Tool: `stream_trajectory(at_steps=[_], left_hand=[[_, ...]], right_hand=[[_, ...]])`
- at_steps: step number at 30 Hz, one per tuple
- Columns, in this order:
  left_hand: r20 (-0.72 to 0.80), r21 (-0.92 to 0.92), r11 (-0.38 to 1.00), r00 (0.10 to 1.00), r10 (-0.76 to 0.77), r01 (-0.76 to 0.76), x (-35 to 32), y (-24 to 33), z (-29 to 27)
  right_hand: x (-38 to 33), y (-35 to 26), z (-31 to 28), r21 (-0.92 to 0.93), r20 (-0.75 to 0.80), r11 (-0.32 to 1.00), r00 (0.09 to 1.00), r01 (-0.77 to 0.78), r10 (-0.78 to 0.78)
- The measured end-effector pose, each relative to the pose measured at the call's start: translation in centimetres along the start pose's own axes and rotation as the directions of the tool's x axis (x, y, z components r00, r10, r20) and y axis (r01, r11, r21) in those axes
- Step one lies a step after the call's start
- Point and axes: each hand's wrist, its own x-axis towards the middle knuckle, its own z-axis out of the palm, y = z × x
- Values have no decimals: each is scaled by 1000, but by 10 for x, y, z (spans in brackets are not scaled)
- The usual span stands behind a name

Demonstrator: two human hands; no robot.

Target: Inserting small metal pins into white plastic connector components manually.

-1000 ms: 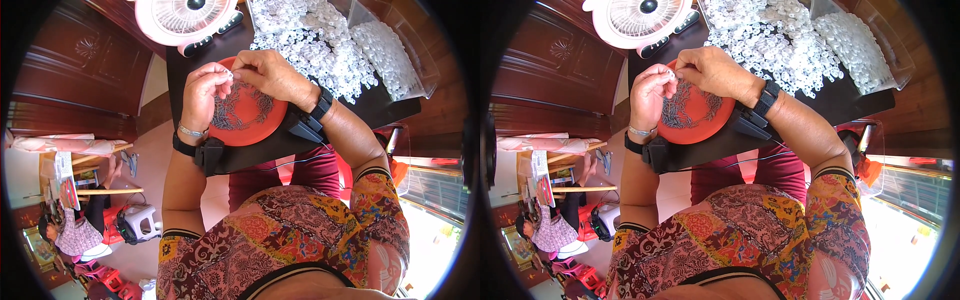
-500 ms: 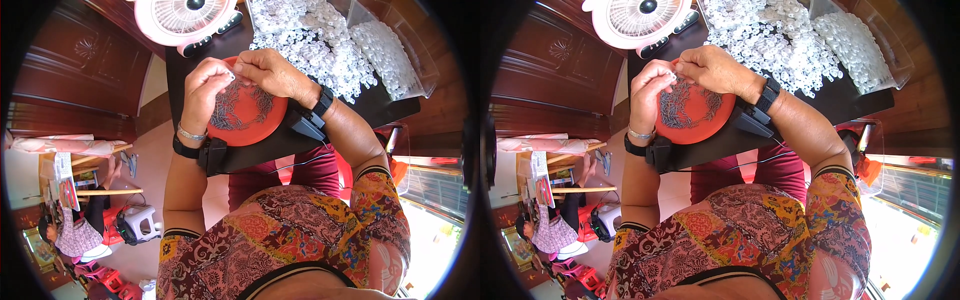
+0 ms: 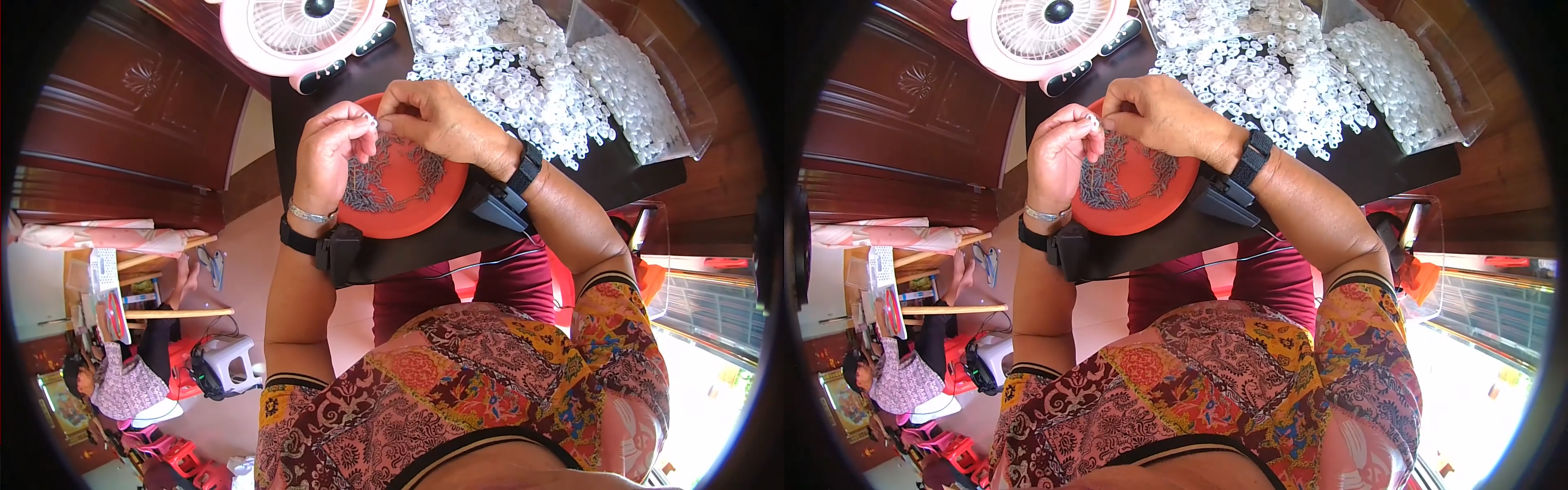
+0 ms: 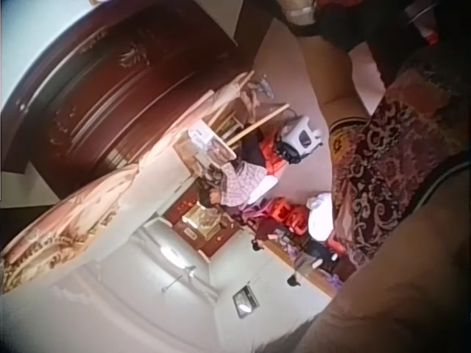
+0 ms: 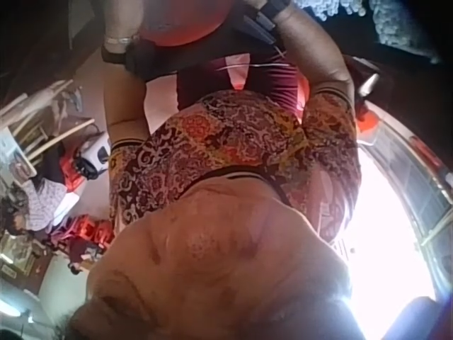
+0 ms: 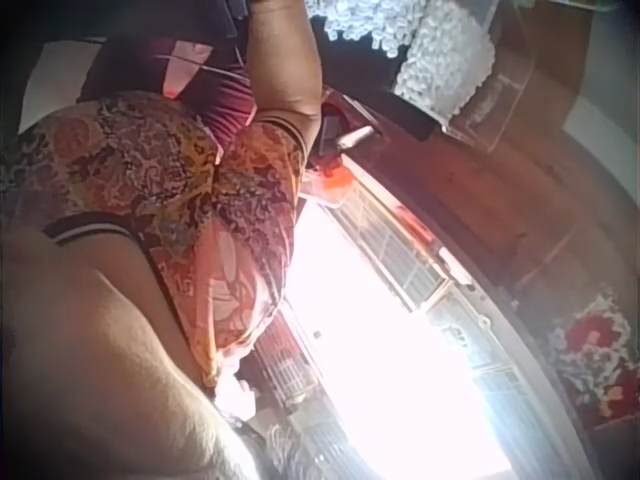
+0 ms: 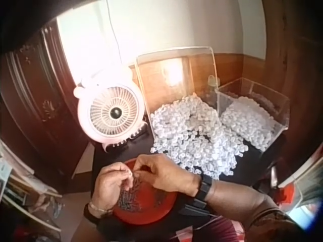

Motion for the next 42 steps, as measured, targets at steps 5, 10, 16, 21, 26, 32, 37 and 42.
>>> stream_trajectory(at_steps=[5,10,16,21,26,32,37,42], left_hand=[[16,-11,1000,1000,-25,25,0,3,-2],[-67,278,956,992,110,-87,-1,2,3],[-67,331,944,997,39,-14,-4,7,10],[-62,332,943,997,44,-21,-5,7,9],[-42,339,940,998,45,-28,-4,6,9],[-35,358,934,998,43,-27,-5,7,9],[-38,383,924,999,32,-15,-6,9,10],[-15,423,906,999,39,-29,-4,5,8]], right_hand=[[1,0,-4,131,-13,991,1000,-16,18],[3,0,-5,88,-65,991,993,104,-98],[0,-6,-8,-46,30,997,997,66,-64],[2,-6,-10,-47,-2,995,996,91,-91],[4,2,-12,-70,-45,983,984,172,-175],[4,2,-12,-136,-13,972,980,194,-198],[4,5,-13,-156,1,958,969,242,-245],[3,1,-12,-154,3,962,974,224,-226]])
